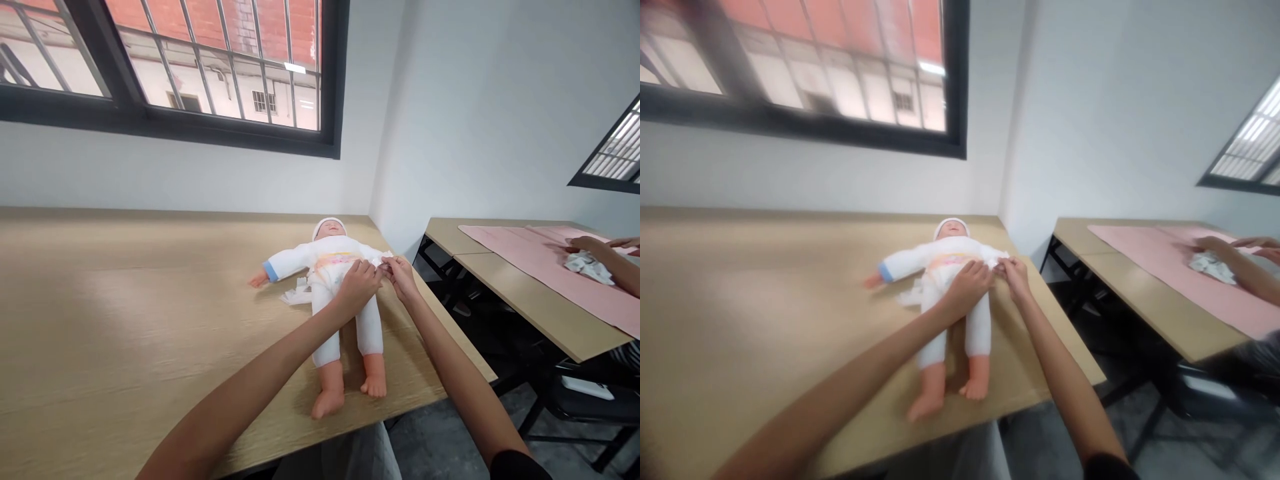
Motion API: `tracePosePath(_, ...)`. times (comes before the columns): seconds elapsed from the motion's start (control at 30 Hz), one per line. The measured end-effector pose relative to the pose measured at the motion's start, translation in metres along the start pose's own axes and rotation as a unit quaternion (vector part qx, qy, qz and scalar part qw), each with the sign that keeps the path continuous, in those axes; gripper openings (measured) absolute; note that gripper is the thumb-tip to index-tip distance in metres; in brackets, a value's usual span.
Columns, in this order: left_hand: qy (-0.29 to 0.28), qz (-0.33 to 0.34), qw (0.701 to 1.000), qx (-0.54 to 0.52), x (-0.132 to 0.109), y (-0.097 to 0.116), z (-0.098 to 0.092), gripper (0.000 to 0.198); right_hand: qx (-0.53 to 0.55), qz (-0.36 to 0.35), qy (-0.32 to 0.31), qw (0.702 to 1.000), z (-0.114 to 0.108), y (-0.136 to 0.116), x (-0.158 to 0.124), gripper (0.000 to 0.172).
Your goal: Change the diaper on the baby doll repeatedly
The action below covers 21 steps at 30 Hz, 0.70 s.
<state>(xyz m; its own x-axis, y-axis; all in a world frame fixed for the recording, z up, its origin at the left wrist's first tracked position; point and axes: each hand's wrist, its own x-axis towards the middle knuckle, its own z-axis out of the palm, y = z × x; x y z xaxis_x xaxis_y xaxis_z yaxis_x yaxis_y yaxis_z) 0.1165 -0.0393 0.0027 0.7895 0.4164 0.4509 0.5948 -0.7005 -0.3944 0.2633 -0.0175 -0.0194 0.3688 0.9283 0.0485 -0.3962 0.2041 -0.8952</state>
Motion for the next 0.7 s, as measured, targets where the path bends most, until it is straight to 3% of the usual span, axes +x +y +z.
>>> tracePosePath(0.43,0.013,-0.069,0.997,-0.02,-0.003,0.0,0.013,0.032,-0.029,-0.008,0.0,1.0,-0.004,-0.001,-0.001,0.015)
tracePosePath(0.7,0.011,-0.062,0.998,-0.031,-0.002,-0.003,0.017,0.033,-0.036,-0.024,-0.015,0.999,-0.001,-0.001,-0.001,0.021)
